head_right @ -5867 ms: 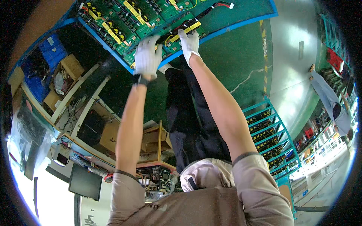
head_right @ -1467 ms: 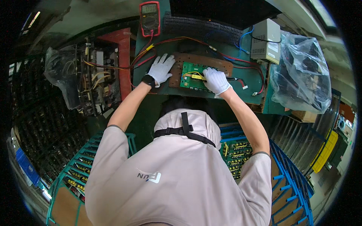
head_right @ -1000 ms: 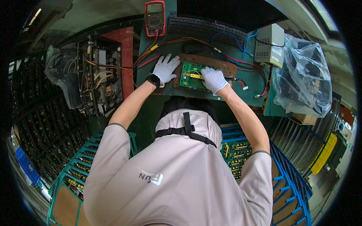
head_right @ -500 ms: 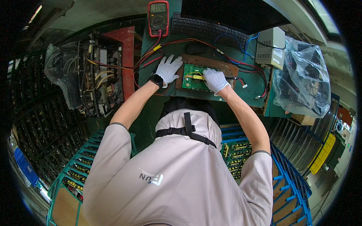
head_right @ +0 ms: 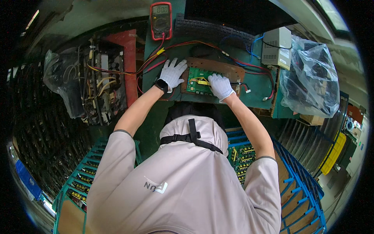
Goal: The person assembles a printed circuit board component by connecting wiring to it by hand, then tests the component with a multimeter before placing it onto a carrier rack.
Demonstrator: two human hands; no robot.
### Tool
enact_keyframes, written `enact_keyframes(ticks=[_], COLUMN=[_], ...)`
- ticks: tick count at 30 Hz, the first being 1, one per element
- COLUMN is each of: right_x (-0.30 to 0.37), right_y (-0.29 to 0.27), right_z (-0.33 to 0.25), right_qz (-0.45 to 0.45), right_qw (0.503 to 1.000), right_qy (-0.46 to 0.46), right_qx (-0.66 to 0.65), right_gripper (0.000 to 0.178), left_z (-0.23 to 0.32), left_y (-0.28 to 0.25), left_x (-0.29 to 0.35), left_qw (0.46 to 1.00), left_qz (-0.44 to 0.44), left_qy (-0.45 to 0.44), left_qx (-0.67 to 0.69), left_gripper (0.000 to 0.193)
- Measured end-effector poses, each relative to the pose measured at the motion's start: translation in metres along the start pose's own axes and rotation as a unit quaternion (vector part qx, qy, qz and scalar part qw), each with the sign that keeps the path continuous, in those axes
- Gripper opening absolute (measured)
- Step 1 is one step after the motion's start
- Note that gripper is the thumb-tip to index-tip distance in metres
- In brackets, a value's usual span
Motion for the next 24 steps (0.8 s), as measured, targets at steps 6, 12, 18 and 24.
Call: enact_keyframes(ticks=[6,12,18,24], right_x=[0.009,0.009,0.039,0.184], right_y=[0.01,0.008,-0.009,-0.029], right_z=[0.004,-0.002,0.002,0.079], right_qz=[0.029,0.031,0.163,0.033], right_qw=[0.999,0.998,0.984,0.979], right_qy=[0.016,0.044,-0.003,0.03], right_qx=[-0.042,-0.044,-0.073,-0.2], right_gripper=[0.014,0.012,0.049,0.049], left_z=[0.001,0.005,0.018,0.113], left_y=[-0.001,-0.005,-0.009,-0.038], left_x=[-0.005,-0.003,-0.004,0.033], left_qw=[1.0,1.0,1.0,0.912], left_qz=[0.004,0.005,-0.007,0.278], left_qy=[0.013,0.019,0.005,-0.164], left_qx=[0.023,0.022,-0.014,0.254], left_gripper=[0.079,0.079,0.075,0.031])
Point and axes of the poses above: each hand's wrist, its own x-axis away from the middle knuckle, its own y-axis out of the palm, z = x × y, the point moved 1 cm from there along -x, towards the middle knuckle, and after that the axes turned 7 degrees about -y, right-handed, at the moved point
